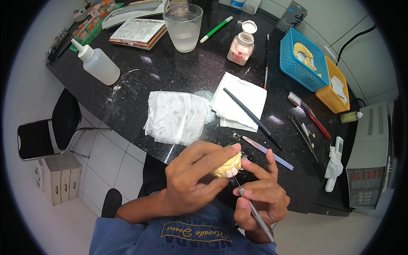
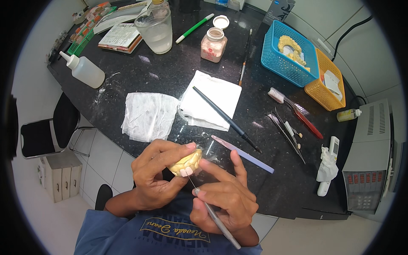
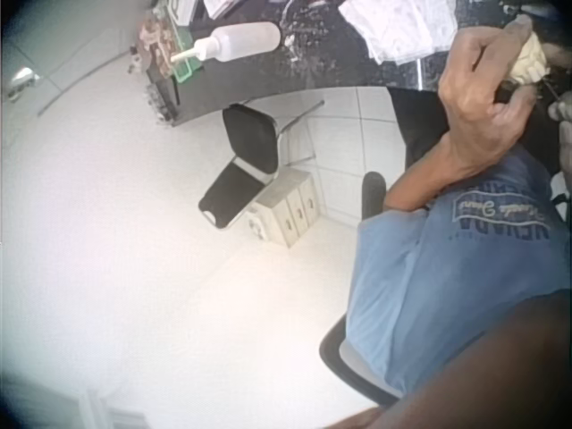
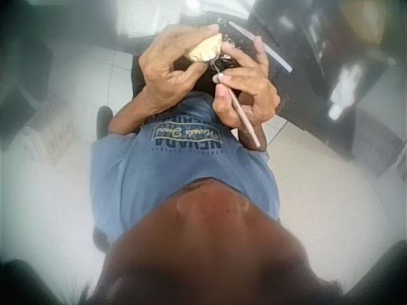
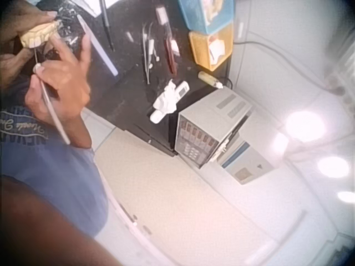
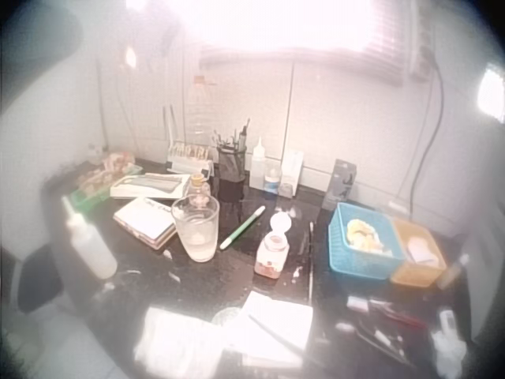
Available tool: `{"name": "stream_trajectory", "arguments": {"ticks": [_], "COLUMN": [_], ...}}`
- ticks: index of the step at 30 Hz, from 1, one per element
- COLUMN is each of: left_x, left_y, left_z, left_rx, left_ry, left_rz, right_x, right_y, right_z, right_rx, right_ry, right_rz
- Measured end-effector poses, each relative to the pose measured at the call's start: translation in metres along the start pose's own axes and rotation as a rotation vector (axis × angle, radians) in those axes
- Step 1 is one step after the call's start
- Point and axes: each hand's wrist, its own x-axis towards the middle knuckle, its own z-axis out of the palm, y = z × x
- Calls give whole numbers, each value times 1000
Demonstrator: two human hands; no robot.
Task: The person holds a yellow dental mold and uses a fine brush to apply a pink material to the gum area. They then switch to a metal sculpting tool to shape and smooth the material, repeatedly rotating the mold to access different angles.
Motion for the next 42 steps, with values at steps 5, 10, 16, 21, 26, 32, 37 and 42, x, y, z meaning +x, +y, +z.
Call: {"name": "stream_trajectory", "arguments": {"ticks": [5,10,16,21,26,32,37,42], "left_x": [1,1,-2,1,16,38,29,23], "left_y": [1,1,0,3,10,9,2,6], "left_z": [2,1,1,1,-14,-39,-44,-40], "left_rx": [-12,-6,6,-57,-412,-748,-1080,-1171], "left_ry": [-4,-4,6,-6,-190,-374,-280,-151], "left_rz": [4,-1,-6,-70,-447,-741,-817,-855], "right_x": [0,1,-2,-5,24,67,76,75], "right_y": [0,0,3,-2,-7,-10,16,17], "right_z": [-2,-1,-1,-12,-58,-91,-88,-83], "right_rx": [7,16,45,15,-177,-471,-803,-888], "right_ry": [12,11,59,282,167,-168,-426,-464], "right_rz": [-7,-4,-40,46,63,357,135,138]}}
